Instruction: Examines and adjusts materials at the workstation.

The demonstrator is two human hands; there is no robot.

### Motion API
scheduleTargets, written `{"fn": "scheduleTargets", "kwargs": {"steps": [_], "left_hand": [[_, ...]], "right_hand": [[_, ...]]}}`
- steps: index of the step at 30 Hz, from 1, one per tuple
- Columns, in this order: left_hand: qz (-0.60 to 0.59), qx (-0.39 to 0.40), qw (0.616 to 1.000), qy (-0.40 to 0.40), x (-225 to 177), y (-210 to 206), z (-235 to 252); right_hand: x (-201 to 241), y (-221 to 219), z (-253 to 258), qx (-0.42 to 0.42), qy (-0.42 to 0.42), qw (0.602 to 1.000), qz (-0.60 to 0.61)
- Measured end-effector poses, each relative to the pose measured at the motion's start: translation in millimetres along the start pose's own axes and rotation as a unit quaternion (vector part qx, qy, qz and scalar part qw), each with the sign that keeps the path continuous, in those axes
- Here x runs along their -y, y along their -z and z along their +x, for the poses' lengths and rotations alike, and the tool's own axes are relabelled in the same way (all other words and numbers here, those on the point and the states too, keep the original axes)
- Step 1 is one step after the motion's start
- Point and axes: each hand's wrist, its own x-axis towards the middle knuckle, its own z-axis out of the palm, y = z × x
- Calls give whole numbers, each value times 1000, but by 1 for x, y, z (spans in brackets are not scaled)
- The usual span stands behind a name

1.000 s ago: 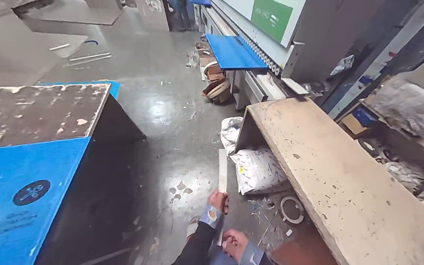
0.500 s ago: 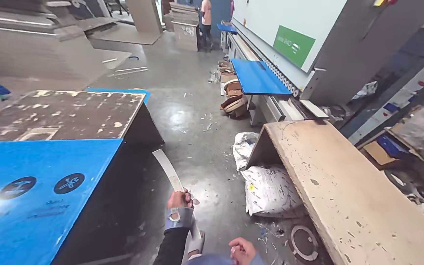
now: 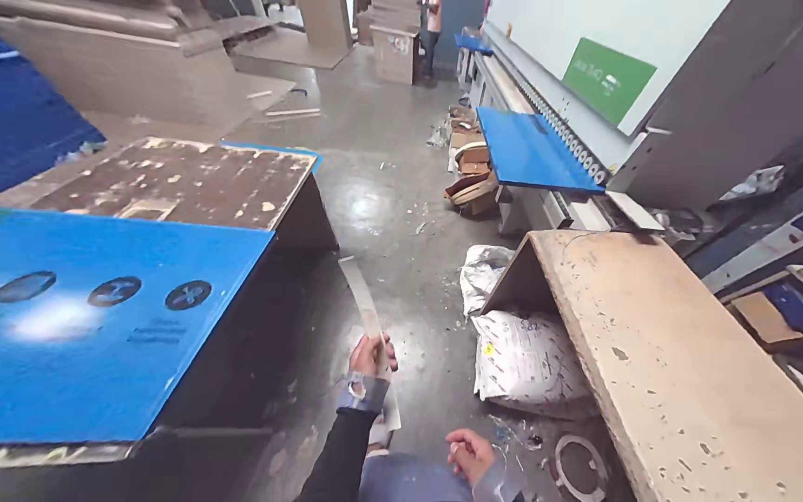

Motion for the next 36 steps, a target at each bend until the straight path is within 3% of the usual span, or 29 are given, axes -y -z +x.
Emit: {"fn": "scheduleTargets", "kwargs": {"steps": [6, 10, 14, 27, 36], "left_hand": [[-16, 66, 997, -28, -17, -9, -20], [-47, 150, 986, -46, -15, -9, -31], [-55, 178, 981, -45, -13, -9, -41], [-50, 202, 976, -63, -1, 0, -41], [-20, 98, 994, -46, 2, -7, -50]], "right_hand": [[-6, 1, -11, -47, -6, 999, 3], [-13, 4, -13, -47, -19, 999, -1], [-14, 3, -13, -41, -27, 999, -1], [-24, -10, -10, -36, -34, 999, -7], [-29, -13, -12, -55, -24, 998, 5]]}}
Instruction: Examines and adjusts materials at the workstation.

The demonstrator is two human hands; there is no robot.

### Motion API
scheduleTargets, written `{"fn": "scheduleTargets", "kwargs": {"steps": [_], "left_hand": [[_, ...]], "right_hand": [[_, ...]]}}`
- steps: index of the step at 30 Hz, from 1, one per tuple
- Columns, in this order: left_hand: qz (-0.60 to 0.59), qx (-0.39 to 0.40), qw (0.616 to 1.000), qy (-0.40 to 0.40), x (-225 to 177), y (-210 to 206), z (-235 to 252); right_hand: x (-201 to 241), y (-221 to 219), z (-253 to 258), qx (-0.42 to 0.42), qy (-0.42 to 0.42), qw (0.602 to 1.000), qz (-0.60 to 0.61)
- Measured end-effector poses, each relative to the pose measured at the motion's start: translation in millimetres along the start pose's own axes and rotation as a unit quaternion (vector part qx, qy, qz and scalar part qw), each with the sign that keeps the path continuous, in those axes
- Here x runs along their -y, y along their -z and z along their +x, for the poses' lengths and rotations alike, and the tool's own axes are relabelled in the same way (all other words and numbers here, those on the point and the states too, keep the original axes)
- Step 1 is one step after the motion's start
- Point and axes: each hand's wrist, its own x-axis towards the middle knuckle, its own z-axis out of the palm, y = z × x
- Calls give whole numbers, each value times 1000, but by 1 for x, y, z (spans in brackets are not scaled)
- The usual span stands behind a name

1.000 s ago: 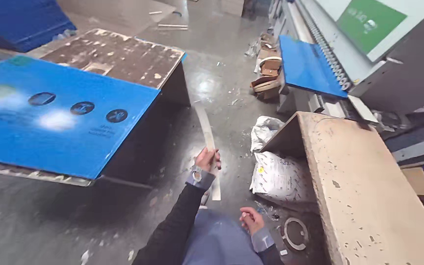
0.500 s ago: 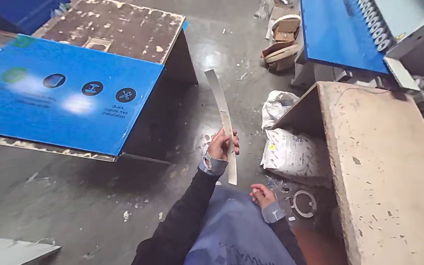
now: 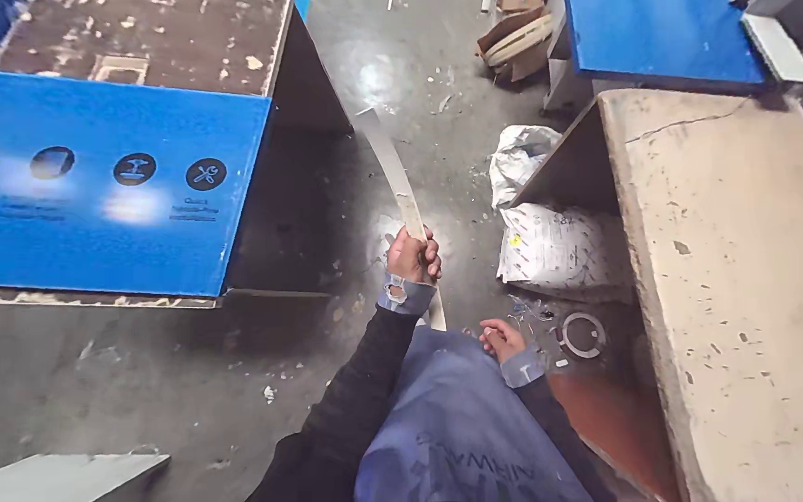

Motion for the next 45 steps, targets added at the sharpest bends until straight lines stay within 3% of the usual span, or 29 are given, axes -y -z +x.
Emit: {"fn": "scheduleTargets", "kwargs": {"steps": [6, 14, 21, 29, 33, 37, 42, 45], "left_hand": [[5, 8, 1000, 15, 6, -1, -1], [-2, 90, 994, 66, 14, 12, 0], [-20, 118, 992, 40, 18, 13, 1], [-10, 68, 998, 16, 15, 13, 0], [0, 5, 1000, -2, 16, 8, 1], [13, 61, 998, -11, 18, 16, 2], [22, 138, 990, 34, 10, 14, -2], [41, 130, 990, 27, 10, 14, -2]], "right_hand": [[-6, -4, 2, -1, 2, 1000, -4], [3, -7, 5, 4, -4, 1000, -6], [1, -10, 9, 7, -5, 1000, -11], [3, -10, 10, 4, 3, 1000, -19], [3, -12, 11, -3, 4, 1000, -9], [11, -10, 12, 5, -17, 1000, -7], [17, 16, 21, -50, -17, 997, 64], [24, 60, 34, -118, -12, 979, 167]]}}
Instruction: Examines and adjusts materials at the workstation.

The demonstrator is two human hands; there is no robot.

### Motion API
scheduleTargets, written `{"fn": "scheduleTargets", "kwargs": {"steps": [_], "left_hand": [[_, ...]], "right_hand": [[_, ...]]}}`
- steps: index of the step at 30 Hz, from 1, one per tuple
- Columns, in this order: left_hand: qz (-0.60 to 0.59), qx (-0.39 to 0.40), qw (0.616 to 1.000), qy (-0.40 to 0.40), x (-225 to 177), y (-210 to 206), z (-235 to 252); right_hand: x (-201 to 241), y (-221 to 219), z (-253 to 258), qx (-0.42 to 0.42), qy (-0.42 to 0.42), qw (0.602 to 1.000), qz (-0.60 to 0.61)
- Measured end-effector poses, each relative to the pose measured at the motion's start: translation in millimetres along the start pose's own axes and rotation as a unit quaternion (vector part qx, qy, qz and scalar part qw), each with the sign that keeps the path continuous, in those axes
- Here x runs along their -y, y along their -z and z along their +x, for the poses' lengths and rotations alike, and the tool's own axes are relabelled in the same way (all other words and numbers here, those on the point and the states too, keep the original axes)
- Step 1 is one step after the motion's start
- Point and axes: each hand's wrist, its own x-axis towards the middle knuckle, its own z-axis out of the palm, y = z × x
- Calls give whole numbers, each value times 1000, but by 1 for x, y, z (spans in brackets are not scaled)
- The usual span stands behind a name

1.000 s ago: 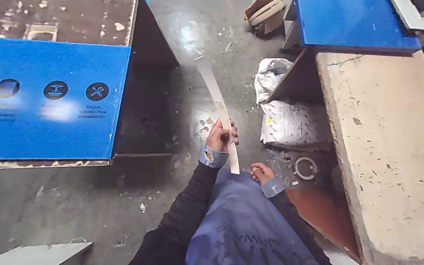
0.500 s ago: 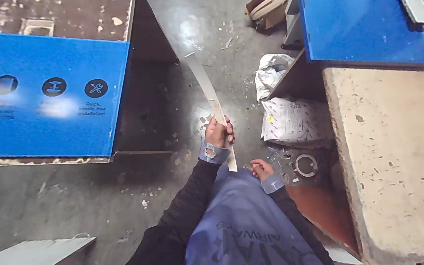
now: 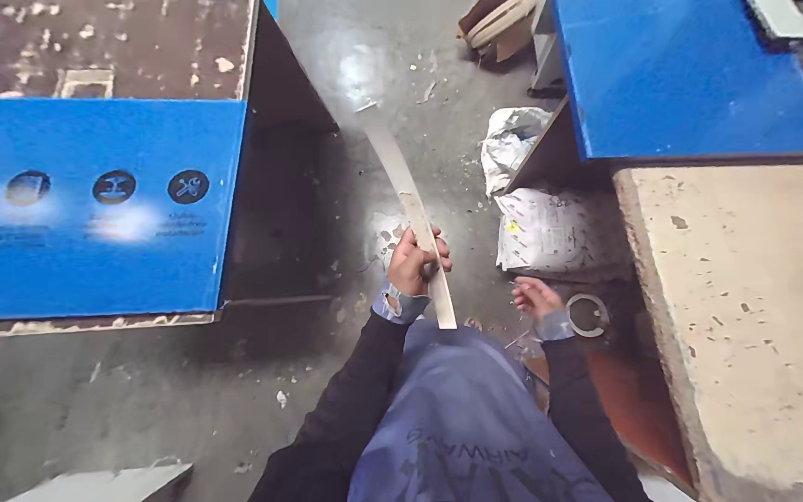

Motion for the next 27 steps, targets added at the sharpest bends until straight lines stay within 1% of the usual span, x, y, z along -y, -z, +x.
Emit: {"fn": "scheduleTargets", "kwargs": {"steps": [2, 4, 6, 8, 10, 13, 18, 20, 23, 27], "left_hand": [[29, -32, 999, -8, 0, -2, 0], [49, -59, 997, -18, -1, -2, 2], [64, -65, 996, -18, -3, 1, 2], [72, -72, 994, -34, -4, 4, 3], [77, -74, 993, -45, -4, 9, 2], [97, -78, 991, -48, -10, 14, -2], [145, -137, 979, -51, -18, 22, -10], [172, -154, 971, -58, -22, 28, -14], [196, -181, 962, -59, -27, 40, -23], [215, -204, 954, -33, -29, 52, -37]], "right_hand": [[8, 27, 18, -61, 23, 986, 151], [32, 48, 30, -113, 12, 955, 276], [56, 67, 39, -125, -15, 921, 369], [75, 76, 50, -141, -45, 893, 425], [85, 80, 65, -168, -48, 880, 442], [96, 78, 83, -193, -29, 868, 457], [125, 64, 101, -266, -21, 852, 450], [130, 68, 107, -264, -8, 838, 477], [118, 80, 109, -240, 2, 819, 522], [97, 98, 100, -255, 41, 815, 519]]}}
